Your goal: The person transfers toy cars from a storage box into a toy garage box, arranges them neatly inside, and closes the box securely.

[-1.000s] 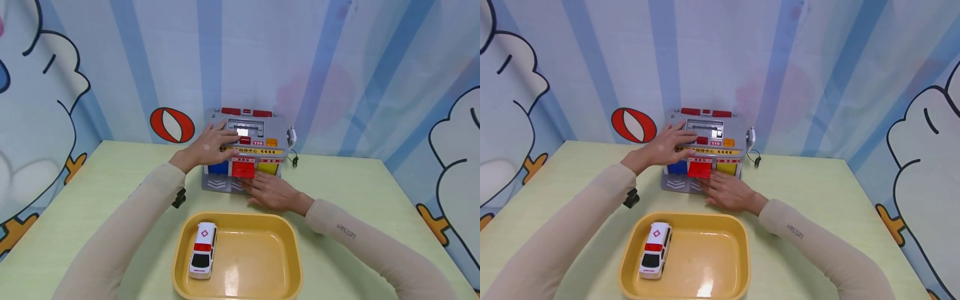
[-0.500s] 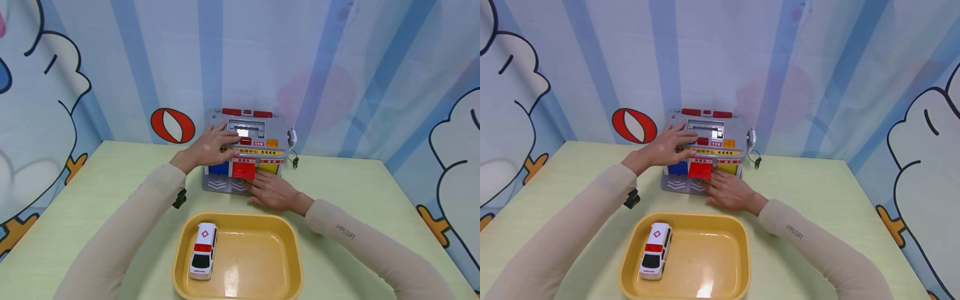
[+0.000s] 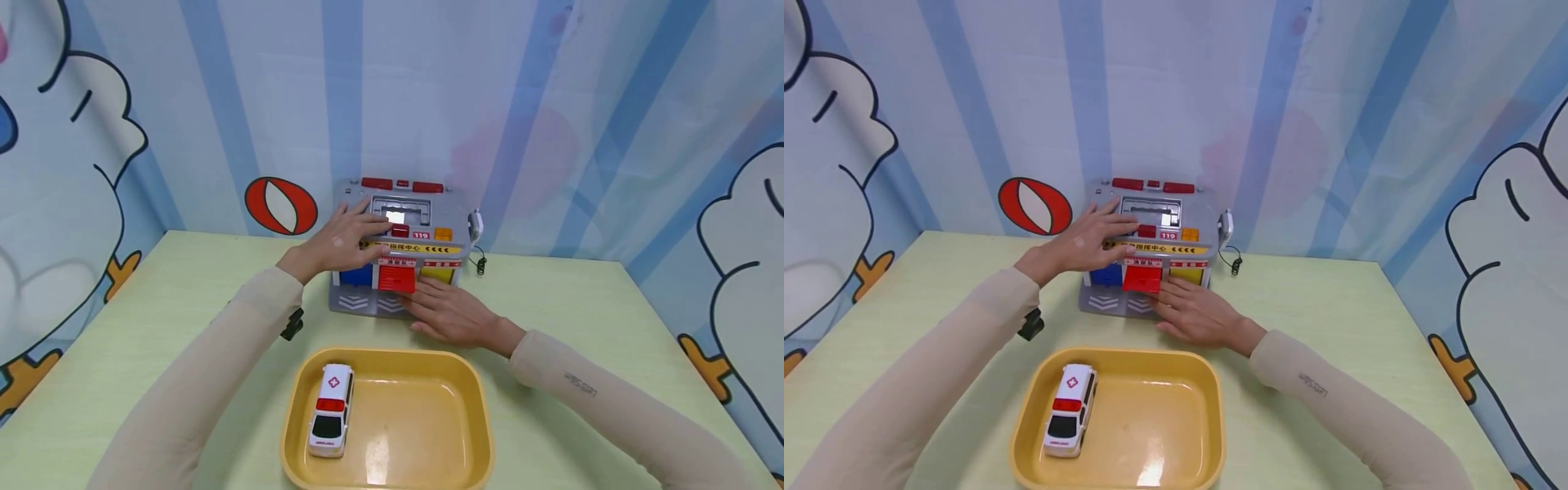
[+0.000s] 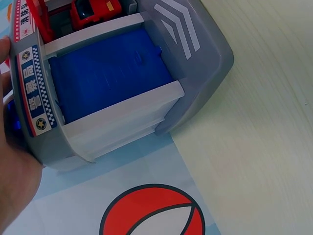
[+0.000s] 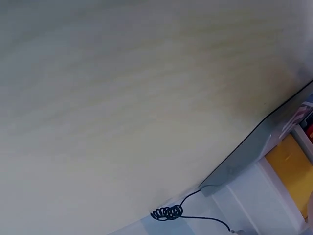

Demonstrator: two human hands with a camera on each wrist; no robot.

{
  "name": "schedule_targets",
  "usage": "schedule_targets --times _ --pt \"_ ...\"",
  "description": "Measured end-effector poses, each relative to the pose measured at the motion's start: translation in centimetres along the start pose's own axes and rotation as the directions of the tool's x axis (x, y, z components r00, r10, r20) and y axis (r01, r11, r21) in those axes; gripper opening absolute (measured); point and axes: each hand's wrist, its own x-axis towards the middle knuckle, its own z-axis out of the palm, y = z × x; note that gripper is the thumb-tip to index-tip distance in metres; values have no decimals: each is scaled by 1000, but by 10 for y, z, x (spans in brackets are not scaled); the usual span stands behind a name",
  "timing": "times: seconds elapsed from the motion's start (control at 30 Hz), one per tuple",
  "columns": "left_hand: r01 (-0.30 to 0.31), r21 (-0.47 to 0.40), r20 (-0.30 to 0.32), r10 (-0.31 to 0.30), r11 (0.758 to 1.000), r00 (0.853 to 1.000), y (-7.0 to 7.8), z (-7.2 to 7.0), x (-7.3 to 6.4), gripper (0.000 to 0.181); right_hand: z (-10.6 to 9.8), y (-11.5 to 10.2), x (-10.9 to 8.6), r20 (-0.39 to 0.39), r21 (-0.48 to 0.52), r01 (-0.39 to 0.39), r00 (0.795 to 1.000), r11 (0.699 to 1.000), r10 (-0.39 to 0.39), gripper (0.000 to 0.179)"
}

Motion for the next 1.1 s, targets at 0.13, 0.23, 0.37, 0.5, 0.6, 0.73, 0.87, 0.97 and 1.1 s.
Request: schedule_targets --times 0.13,0.23,0.37,0.5,0.6,0.73,0.87,0.97,1.1 --pt "1 -2 -2 -1 1000 1000 0 1 0 60 -7 0 -9 -23 9 -3 1000 1000 3 53" --pt "2 -4 -5 -2 1000 1000 0 1 1 59 -12 1 -15 -53 8 0 999 1000 0 53" --pt "1 -4 -8 -1 1000 1000 1 1 1 58 -18 3 -22 -125 8 12 992 1000 -11 55" --pt "-1 8 -9 1 1000 1000 0 2 1 59 -23 4 -25 -196 0 29 980 1000 -29 62" --pt "-2 20 -10 2 1000 1000 0 2 2 61 -26 3 -25 -232 1 36 972 999 -35 65" --pt "4 29 -4 -4 1000 1000 1 -1 3 62 -29 0 -20 -250 12 44 968 999 -40 65" --pt "12 36 11 -13 999 1000 1 -2 3 62 -30 -3 -13 -216 19 50 975 999 -45 64" --pt "14 31 15 -15 999 1000 1 -2 2 61 -27 -5 -10 -154 7 58 987 998 -56 62" --pt "10 19 12 -11 1000 1000 2 -3 2 61 -22 -4 -9 -80 9 62 995 998 -61 58"
